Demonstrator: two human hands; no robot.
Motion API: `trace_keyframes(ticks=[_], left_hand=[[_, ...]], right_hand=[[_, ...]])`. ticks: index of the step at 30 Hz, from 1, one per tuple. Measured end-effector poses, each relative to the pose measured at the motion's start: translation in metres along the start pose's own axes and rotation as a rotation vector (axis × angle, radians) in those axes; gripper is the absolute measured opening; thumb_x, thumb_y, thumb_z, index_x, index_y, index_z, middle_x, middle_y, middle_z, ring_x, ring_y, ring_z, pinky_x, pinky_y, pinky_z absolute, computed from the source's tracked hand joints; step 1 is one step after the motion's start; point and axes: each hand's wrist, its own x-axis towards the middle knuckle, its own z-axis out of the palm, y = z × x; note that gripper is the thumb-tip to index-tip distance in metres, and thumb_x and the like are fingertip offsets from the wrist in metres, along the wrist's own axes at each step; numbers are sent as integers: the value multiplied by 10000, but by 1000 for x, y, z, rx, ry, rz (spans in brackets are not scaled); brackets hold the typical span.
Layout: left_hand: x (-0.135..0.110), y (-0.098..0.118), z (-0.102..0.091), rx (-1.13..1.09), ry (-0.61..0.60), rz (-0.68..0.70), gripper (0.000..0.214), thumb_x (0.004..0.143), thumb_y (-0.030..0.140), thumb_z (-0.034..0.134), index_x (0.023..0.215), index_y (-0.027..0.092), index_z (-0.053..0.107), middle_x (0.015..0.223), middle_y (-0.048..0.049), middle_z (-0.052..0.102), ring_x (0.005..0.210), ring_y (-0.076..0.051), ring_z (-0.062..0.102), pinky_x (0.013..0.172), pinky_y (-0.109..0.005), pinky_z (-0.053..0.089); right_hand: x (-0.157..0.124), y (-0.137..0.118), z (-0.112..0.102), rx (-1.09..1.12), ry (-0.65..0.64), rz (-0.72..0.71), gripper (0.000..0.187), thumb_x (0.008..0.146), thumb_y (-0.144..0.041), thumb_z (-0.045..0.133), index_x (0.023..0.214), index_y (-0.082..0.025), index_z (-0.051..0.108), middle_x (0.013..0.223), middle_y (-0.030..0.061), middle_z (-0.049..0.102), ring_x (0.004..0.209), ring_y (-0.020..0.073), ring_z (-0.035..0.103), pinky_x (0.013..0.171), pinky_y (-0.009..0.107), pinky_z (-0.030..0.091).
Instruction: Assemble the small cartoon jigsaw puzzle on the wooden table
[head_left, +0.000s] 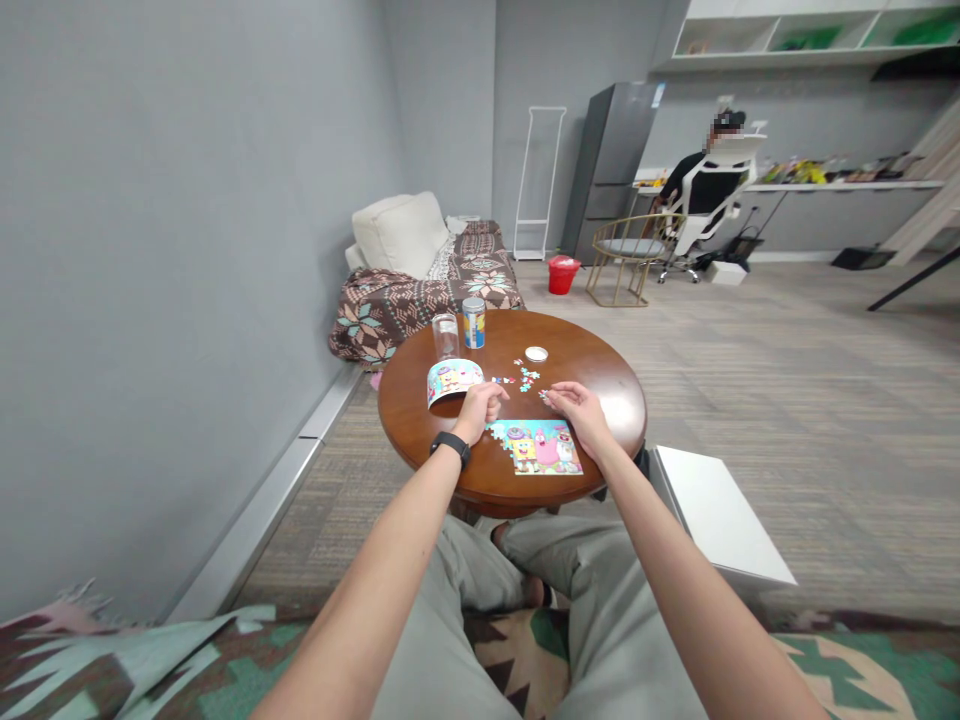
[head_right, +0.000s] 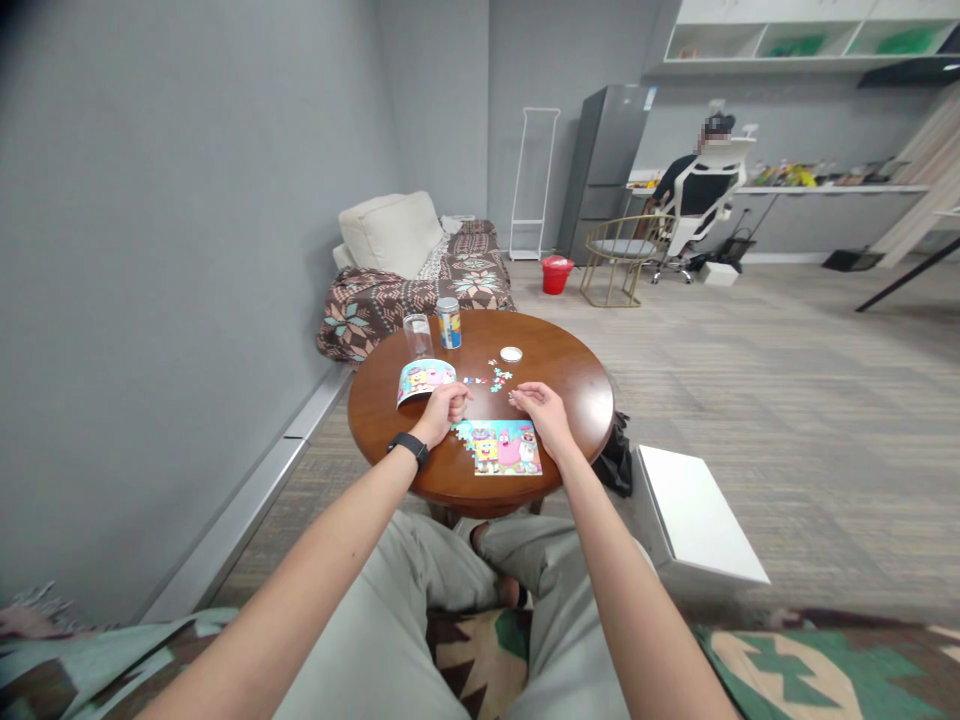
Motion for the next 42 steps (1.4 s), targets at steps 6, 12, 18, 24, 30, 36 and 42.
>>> trace_keyframes(ticks=[6,12,18,24,30,36,42], left_hand=[[1,0,0,-3,16,-12,154,664,234,603,562,151,523,435,114,182,367,-21,138,402,-194,87],[1,0,1,-10,14,-11,178,685,230,614,564,153,509,443,114,175,370,-19,137,406,-190,89],[2,-3,-2,-24,3,21,143,664,210,590,560,152,511,443,111,183,371,-20,140,408,-200,81],[2,-3,-2,-7,7,4,154,679,220,603,570,149,521,441,113,181,374,-20,133,411,-198,82],[0,0,1,-17,19,0,173,674,221,613,556,151,508,441,111,183,373,-18,141,408,-193,82],[1,-1,0,-29,16,-3,158,661,218,605,554,150,511,437,113,185,368,-16,140,403,-186,80],[1,0,0,-25,20,-1,131,634,217,592,553,156,509,432,116,186,365,-18,135,399,-187,80]], right_hand=[[-1,0,0,-96,-47,-12,347,684,-470,746,876,-191,669,747,32,701,628,148,636,585,274,487],[-1,-1,2,-119,-37,-33,376,679,-480,739,912,-196,660,688,0,655,576,129,573,565,270,469],[-1,-1,1,-76,-16,-9,419,621,-450,806,915,-204,637,761,24,706,654,150,619,632,291,499],[-1,1,0,-37,-16,-23,369,625,-438,824,857,-194,672,842,56,737,765,179,669,746,327,531],[-1,-1,1,-84,-20,0,361,651,-474,788,840,-188,675,677,16,681,587,136,600,562,264,456],[-2,-2,3,-132,-46,19,328,641,-459,767,798,-182,690,723,42,708,628,153,623,592,274,474],[-2,-4,3,-114,-20,5,248,610,-386,780,692,-199,639,831,56,742,584,123,573,558,267,457]])
